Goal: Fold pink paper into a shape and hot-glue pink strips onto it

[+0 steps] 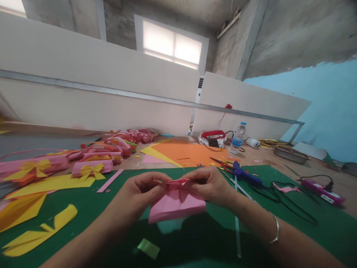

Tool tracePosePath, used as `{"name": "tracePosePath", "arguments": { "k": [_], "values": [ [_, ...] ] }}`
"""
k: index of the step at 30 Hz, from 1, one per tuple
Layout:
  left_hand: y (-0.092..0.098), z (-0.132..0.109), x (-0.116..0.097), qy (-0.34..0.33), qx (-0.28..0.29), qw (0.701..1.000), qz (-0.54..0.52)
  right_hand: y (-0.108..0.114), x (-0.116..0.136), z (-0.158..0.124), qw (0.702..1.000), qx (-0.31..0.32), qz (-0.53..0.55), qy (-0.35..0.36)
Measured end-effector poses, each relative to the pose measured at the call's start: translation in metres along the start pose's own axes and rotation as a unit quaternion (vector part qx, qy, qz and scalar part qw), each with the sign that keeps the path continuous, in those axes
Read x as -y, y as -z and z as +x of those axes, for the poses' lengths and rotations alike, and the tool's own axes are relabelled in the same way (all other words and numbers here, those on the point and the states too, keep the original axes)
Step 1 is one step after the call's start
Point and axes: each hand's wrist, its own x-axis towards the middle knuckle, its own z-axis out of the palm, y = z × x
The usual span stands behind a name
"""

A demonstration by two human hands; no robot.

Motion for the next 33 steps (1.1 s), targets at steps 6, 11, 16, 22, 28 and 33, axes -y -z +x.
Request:
{"name": "tracePosePath", "arguments": {
  "k": [6,11,16,22,28,33],
  "values": [
    [0.002,0.001,-0.001,0.029,0.005,0.999,-0.018,0.005,0.002,0.000,0.999,0.018,0.010,-0.037],
    [0.006,0.004,0.003,0.049,0.047,0.996,-0.051,0.005,-0.001,0.001,0.997,0.013,0.033,-0.068],
    [0.007,0.004,0.006,0.075,0.063,0.990,-0.103,0.007,0.002,0.000,0.998,0.055,-0.016,0.013],
    [0.006,0.003,0.000,0.030,0.022,0.999,-0.010,0.009,0.011,-0.002,0.986,0.086,-0.117,0.087],
    [0.004,0.004,0.002,0.028,0.013,0.998,0.057,0.006,0.009,-0.001,0.976,0.102,-0.156,0.116],
    [0.003,0.003,0.005,-0.032,0.019,0.988,0.149,0.000,0.002,0.002,0.996,0.017,-0.087,-0.003]
  ]
}}
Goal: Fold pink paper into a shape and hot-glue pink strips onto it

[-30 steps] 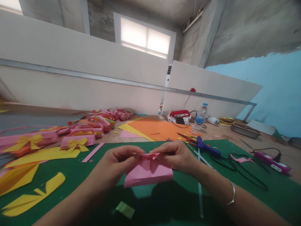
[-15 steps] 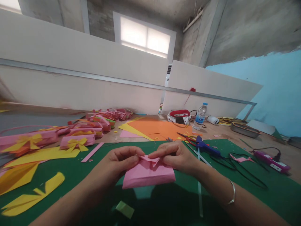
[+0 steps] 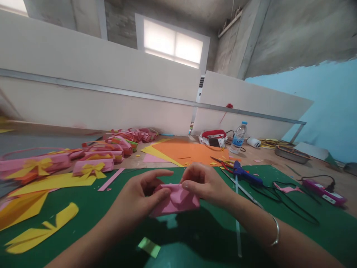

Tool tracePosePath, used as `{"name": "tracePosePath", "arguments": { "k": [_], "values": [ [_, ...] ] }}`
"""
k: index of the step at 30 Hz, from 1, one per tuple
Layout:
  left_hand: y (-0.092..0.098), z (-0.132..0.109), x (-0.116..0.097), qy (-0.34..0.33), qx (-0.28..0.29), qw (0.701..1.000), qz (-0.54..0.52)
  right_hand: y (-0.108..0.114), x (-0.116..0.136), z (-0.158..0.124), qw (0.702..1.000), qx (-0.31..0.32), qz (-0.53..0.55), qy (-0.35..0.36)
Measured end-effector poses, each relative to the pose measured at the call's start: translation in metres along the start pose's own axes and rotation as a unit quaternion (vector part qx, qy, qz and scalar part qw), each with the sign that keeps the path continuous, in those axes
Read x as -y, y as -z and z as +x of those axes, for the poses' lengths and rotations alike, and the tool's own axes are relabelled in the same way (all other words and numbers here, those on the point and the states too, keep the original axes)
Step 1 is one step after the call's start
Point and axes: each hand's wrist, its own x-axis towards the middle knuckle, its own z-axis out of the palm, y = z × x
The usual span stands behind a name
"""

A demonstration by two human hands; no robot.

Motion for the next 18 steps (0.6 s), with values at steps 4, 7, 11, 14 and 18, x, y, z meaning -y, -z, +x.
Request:
{"name": "tracePosePath", "arguments": {
  "k": [4,7,11,14,18],
  "values": [
    [-0.001,-0.003,-0.003,-0.037,-0.053,0.996,0.062,-0.003,0.001,-0.001,0.997,-0.022,-0.072,-0.018],
    [-0.002,-0.004,-0.009,-0.022,0.004,0.996,0.085,-0.004,0.004,-0.002,0.994,-0.047,-0.100,-0.001],
    [-0.004,-0.004,-0.012,-0.004,0.056,0.993,0.102,-0.010,0.006,-0.004,0.992,-0.060,-0.111,0.003],
    [-0.006,-0.004,-0.006,-0.018,0.018,0.993,0.114,-0.015,0.008,-0.007,0.988,-0.071,-0.131,0.033],
    [-0.003,-0.005,0.001,-0.053,-0.027,0.992,0.109,-0.018,0.011,-0.009,0.977,-0.092,-0.163,0.099]
  ]
}}
